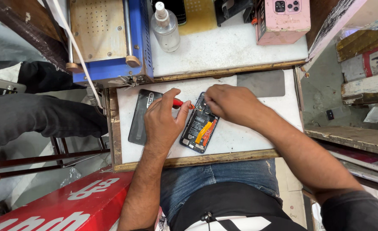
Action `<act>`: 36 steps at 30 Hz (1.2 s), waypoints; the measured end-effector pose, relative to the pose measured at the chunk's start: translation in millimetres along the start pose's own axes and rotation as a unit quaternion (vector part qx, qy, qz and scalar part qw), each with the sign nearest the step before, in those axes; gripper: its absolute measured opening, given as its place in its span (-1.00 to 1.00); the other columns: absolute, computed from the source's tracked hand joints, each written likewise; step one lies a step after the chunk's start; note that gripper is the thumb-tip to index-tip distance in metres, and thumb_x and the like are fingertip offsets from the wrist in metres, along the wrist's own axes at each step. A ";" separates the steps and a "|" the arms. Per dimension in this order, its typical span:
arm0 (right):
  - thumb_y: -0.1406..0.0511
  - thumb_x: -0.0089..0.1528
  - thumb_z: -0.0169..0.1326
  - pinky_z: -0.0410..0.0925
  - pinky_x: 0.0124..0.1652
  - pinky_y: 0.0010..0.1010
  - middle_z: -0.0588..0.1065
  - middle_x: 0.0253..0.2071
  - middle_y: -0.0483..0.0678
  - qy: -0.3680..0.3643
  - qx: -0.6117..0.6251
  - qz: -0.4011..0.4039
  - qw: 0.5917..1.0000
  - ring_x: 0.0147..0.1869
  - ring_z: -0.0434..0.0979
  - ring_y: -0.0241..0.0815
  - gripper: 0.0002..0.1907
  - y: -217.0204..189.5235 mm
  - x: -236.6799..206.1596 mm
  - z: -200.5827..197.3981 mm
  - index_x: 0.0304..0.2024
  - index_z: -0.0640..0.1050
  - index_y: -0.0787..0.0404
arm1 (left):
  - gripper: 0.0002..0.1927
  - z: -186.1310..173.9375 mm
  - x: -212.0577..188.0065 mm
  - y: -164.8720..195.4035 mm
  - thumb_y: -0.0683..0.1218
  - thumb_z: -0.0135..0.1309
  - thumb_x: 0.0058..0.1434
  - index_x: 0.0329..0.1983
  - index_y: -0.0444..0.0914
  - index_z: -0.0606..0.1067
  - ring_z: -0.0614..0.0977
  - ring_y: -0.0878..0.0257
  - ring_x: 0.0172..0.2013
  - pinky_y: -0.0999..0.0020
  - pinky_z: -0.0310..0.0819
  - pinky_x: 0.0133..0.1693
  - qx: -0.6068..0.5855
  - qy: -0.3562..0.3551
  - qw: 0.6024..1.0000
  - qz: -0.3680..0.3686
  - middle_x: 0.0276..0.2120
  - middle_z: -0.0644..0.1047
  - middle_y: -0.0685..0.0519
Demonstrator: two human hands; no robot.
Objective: The person repairs a smartphone at a workbench. They use a screwdriver on the opened phone, remove internal components including the battery, and work on the exposed internals with a pry tool, handling the phone frame and parts throughout.
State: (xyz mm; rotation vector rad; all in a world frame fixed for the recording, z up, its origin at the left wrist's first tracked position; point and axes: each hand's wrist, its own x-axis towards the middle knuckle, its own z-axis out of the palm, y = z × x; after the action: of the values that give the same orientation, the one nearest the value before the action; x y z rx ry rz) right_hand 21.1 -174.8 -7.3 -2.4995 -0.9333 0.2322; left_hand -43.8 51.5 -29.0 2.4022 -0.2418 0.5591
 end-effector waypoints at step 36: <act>0.22 0.22 0.17 0.49 -0.09 -0.24 0.57 -0.07 -0.14 0.017 -0.031 0.042 0.998 0.02 0.59 -0.10 -0.74 -14.7 -5.9 26.5 -0.05 0.62 0.09 | -0.60 2.3 6.3 10.9 -0.15 0.28 0.27 0.11 -0.27 0.42 0.70 0.10 -0.30 0.13 0.57 0.02 0.009 -0.025 0.998 0.055 -0.38 0.62 -0.01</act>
State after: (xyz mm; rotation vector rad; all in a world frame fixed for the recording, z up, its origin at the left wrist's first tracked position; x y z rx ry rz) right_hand -0.1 -159.4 -23.7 -2.5951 -0.8357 0.1904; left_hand -40.8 41.4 -21.7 2.4335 -0.3934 0.5529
